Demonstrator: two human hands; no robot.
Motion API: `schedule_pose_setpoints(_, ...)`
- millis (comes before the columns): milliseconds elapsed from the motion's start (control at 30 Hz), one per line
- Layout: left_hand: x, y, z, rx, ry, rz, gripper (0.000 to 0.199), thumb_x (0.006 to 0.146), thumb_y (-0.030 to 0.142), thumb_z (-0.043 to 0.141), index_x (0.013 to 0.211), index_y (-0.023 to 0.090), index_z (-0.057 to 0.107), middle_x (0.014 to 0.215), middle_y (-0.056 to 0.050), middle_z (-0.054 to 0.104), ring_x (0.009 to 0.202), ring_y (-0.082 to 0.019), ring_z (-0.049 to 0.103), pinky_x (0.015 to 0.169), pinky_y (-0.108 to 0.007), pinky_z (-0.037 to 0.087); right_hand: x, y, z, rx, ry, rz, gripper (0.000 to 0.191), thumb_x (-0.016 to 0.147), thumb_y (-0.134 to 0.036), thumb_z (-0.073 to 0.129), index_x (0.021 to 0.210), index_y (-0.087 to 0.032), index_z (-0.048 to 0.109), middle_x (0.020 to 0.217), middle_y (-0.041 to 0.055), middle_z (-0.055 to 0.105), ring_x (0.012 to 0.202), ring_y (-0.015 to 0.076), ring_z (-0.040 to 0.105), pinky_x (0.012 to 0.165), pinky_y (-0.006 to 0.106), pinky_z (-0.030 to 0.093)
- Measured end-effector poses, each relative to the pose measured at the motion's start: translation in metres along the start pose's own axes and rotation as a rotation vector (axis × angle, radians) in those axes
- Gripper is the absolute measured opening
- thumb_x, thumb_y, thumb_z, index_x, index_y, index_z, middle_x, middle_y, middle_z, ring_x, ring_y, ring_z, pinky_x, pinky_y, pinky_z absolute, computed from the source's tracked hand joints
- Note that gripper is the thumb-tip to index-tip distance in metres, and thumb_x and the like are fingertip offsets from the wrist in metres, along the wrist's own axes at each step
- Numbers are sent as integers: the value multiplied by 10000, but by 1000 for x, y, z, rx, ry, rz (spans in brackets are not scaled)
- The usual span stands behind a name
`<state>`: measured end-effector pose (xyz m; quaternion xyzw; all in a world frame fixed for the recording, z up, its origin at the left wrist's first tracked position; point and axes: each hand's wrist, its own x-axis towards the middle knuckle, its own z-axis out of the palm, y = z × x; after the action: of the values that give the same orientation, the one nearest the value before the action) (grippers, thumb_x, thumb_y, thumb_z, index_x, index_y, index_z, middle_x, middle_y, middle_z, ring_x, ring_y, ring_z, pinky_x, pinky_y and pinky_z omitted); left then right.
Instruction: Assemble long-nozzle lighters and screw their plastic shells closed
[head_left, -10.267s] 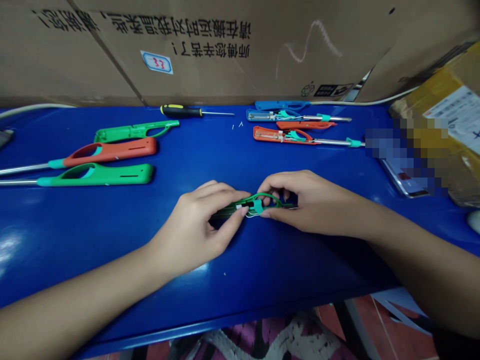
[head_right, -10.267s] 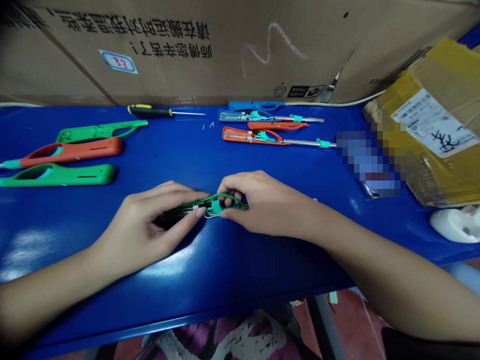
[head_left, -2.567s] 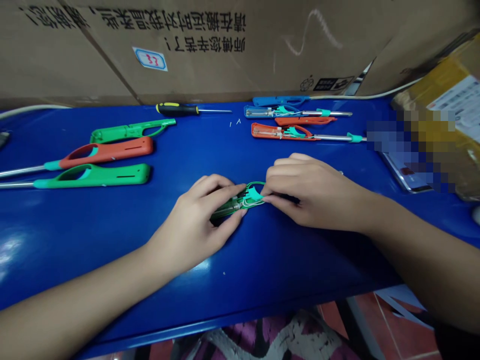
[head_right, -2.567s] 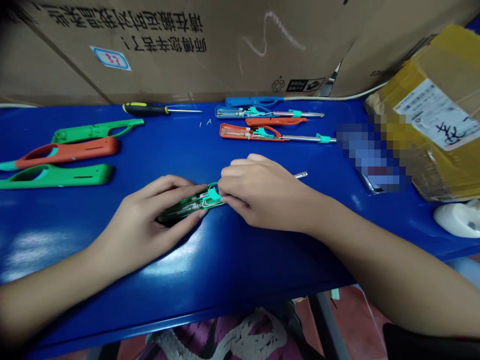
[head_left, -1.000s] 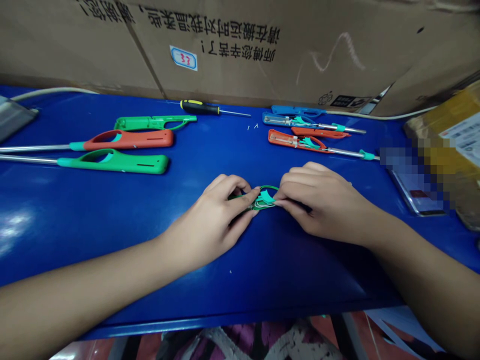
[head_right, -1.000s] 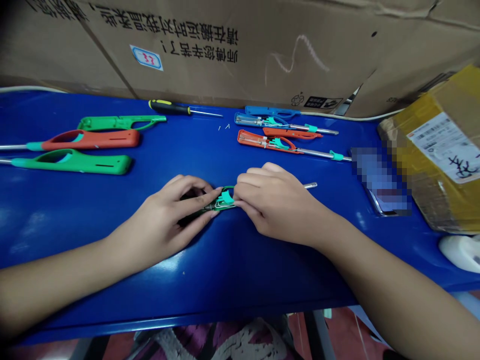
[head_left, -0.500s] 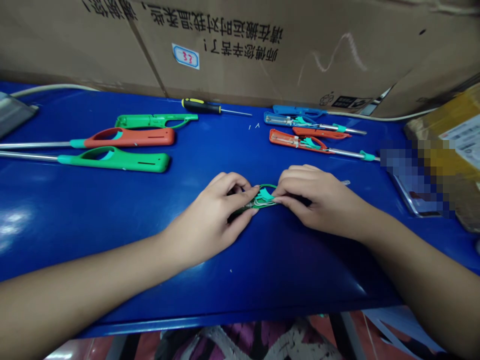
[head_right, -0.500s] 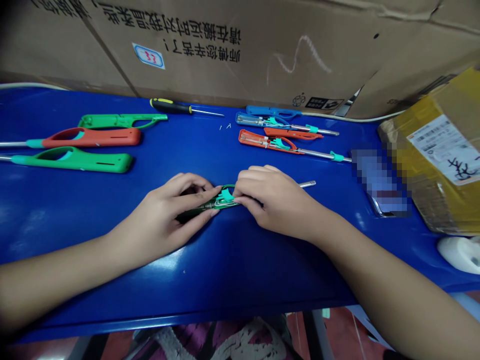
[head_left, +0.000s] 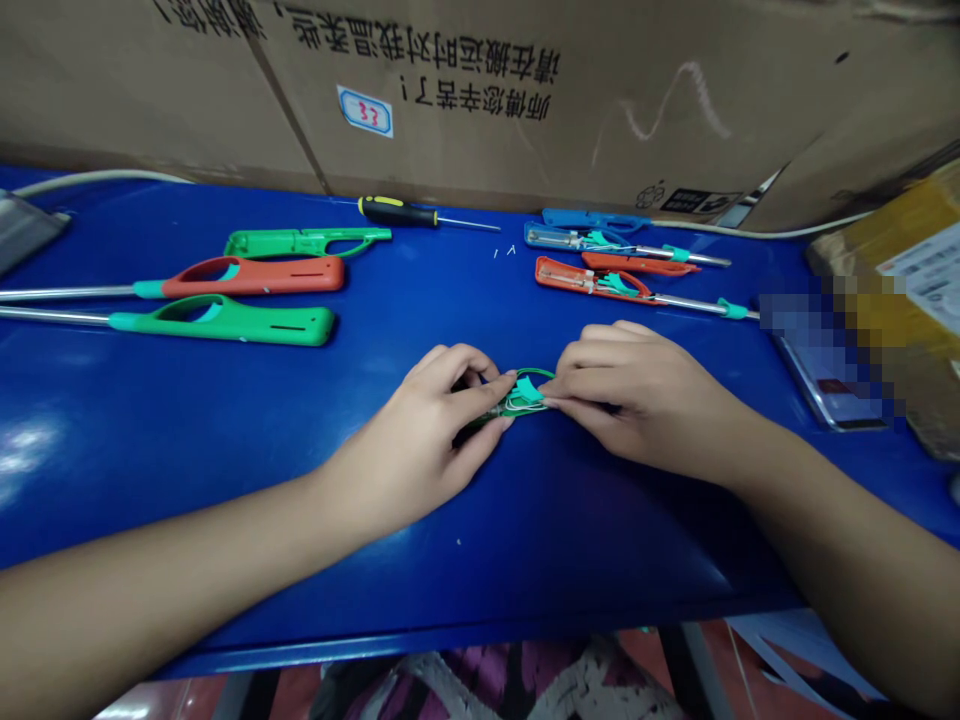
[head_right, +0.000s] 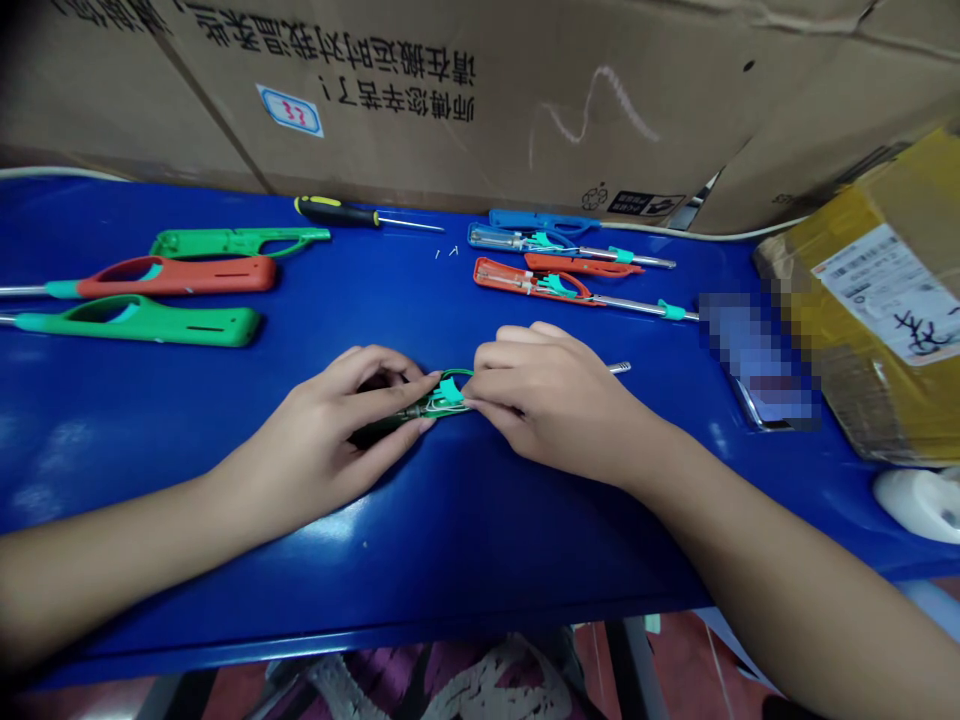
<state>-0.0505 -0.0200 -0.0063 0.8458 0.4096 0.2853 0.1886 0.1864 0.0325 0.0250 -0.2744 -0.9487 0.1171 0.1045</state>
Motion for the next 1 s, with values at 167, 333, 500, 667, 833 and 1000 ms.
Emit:
schedule_pose_setpoints(167,0,0,0,-15,4,-6,274,949,140,590,1202,162,691,1080,-98,621,974,-207,577,882,-385,528,0,3,1,145,28,-5,192,981,-205,578,909,-190,755,827,48,683,751,169,538,729,326,407)
schedule_pose_setpoints(333,1,-1,0,-30,4,-10,274,936,138,604,1191,159,699,1081,-96,625,974,-207,590,880,-381,533,0,4,1,106,32,-16,206,983,-215,582,895,-182,766,825,51,686,752,173,531,745,337,410)
schedule_pose_setpoints(500,1,0,-1,-33,3,-20,269,938,146,608,1187,174,705,1084,-88,632,958,-200,597,872,-376,537,1,4,1,172,28,-2,185,968,-201,601,878,-176,761,838,49,693,770,172,554,740,326,420)
schedule_pose_setpoints(667,2,1,-1,-25,-9,-7,262,943,154,612,1187,151,707,1081,-97,634,967,-204,592,871,-375,527,-2,6,-4,145,-11,43,160,950,-204,625,905,-211,779,916,46,678,834,177,597,768,322,425)
schedule_pose_setpoints(833,1,1,-1,45,-35,-36,288,945,177,621,1223,161,697,1106,-102,630,987,-230,582,855,-423,501,-3,5,-8,205,-52,78,135,931,-207,642,968,-189,770,973,54,689,856,176,624,770,305,438)
schedule_pose_setpoints(1000,0,-2,-1,-1,-9,-23,311,938,163,636,1243,154,691,1067,-91,627,974,-208,596,856,-387,516,-1,4,-5,222,-32,57,162,913,-102,592,843,-165,724,884,44,681,820,170,612,753,311,417)
